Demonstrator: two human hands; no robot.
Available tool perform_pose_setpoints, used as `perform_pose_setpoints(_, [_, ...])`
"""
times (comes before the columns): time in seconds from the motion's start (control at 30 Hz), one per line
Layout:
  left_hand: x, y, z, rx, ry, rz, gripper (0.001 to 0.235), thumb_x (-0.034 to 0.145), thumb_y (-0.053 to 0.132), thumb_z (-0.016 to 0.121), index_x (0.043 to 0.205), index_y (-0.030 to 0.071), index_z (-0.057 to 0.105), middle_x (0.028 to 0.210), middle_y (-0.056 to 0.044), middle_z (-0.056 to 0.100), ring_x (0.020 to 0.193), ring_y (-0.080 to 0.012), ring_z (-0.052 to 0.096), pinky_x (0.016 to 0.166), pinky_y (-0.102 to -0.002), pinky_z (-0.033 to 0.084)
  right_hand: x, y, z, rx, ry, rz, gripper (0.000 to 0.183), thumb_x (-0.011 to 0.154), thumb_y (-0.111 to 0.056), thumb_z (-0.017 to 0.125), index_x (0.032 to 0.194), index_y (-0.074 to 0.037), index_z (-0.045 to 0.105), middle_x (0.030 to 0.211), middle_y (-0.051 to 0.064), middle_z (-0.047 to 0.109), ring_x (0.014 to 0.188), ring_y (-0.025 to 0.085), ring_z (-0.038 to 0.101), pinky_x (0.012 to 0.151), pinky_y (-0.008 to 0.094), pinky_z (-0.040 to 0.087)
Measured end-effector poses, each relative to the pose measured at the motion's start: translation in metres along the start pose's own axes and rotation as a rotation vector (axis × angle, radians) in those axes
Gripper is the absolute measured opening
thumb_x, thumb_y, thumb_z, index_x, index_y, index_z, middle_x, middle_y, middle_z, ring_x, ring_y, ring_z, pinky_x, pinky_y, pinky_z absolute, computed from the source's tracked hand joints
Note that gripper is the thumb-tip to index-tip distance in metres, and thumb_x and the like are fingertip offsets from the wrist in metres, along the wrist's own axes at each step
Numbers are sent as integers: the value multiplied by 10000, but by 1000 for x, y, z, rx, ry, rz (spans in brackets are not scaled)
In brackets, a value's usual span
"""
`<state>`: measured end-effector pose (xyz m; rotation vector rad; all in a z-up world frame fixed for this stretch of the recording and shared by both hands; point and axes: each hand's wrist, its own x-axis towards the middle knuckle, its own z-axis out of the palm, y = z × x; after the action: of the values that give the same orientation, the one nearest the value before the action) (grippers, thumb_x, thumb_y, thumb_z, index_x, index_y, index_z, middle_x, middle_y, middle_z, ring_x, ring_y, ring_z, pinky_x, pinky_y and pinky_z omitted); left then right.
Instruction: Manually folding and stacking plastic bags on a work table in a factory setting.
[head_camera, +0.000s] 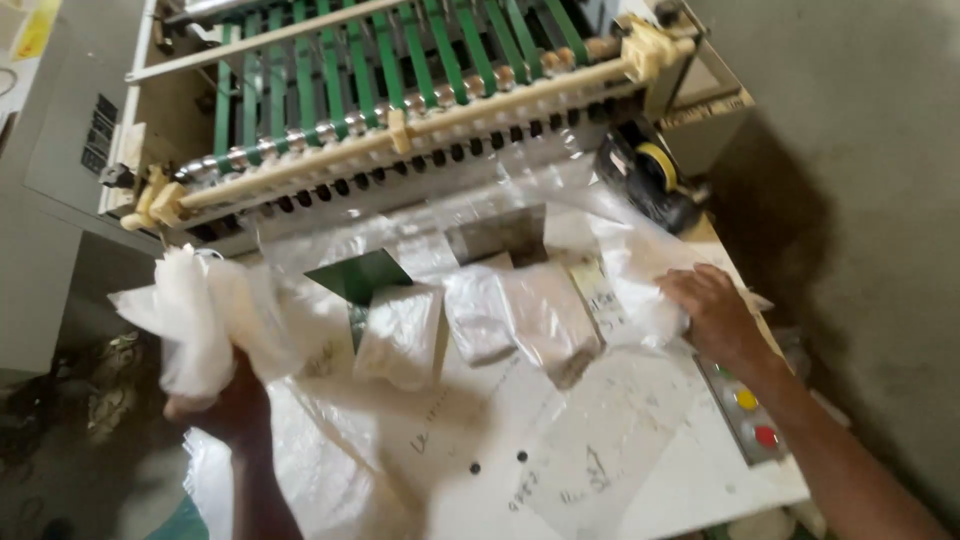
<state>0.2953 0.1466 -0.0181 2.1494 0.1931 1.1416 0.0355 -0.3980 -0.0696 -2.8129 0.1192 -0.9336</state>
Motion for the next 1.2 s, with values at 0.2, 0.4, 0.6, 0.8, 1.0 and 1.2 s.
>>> perform_pose_setpoints(0.2, [-26,68,-151,-275,-488,245,562,882,75,887,1297,-210,637,1247,-289,680,1108,-303,635,967,-462,545,-80,-82,-46,261,-943,64,1196,704,-435,1006,1601,-162,264,1737,65,85,1569,271,95,1225,474,175])
perform_pose_setpoints(0.4, [-105,64,-164,-51,-1012,-914,735,626,75,840,1329,23,632,1320,-102,675,1146,-254,640,1024,-402,554,-147,-136,39,218,-348,-87,749,772,-419,851,1380,-59,604,1352,153,564,1090,352,558,977,461,479])
perform_pose_setpoints(0.6, [-193,71,-100,-684,-1433,-705,96,744,97,794,791,16,818,519,-7,509,528,-60,468,478,-208,333,-151,-181,118,714,-684,346,177,895,-162,530,730,-162,596,780,-17,544,802,257,632,763,411,514])
perform_pose_setpoints(0.8, [-238,70,-124,-934,-1172,-1258,953,880,560,730,1551,-27,392,1508,-320,486,1367,-475,511,1149,-654,281,-119,-168,34,1832,-707,1429,302,966,-182,646,1249,-90,697,1228,181,721,1076,342,723,961,535,566])
perform_pose_setpoints(1.0, [-259,58,-180,-897,-947,-1149,798,957,287,690,1475,-193,319,1333,-305,583,1214,-378,625,1055,-496,505,-111,-159,-51,1469,-479,1247,573,957,-170,602,1440,107,470,1424,319,551,1342,421,558,1194,593,384])
perform_pose_setpoints(1.2, [-307,46,-117,-806,-1167,-1272,855,818,437,899,1377,-109,551,1083,-188,663,888,-237,652,769,-385,580,-87,-190,5,1482,-744,1270,374,927,-230,752,1219,-10,673,1005,134,709,883,254,704,828,493,592])
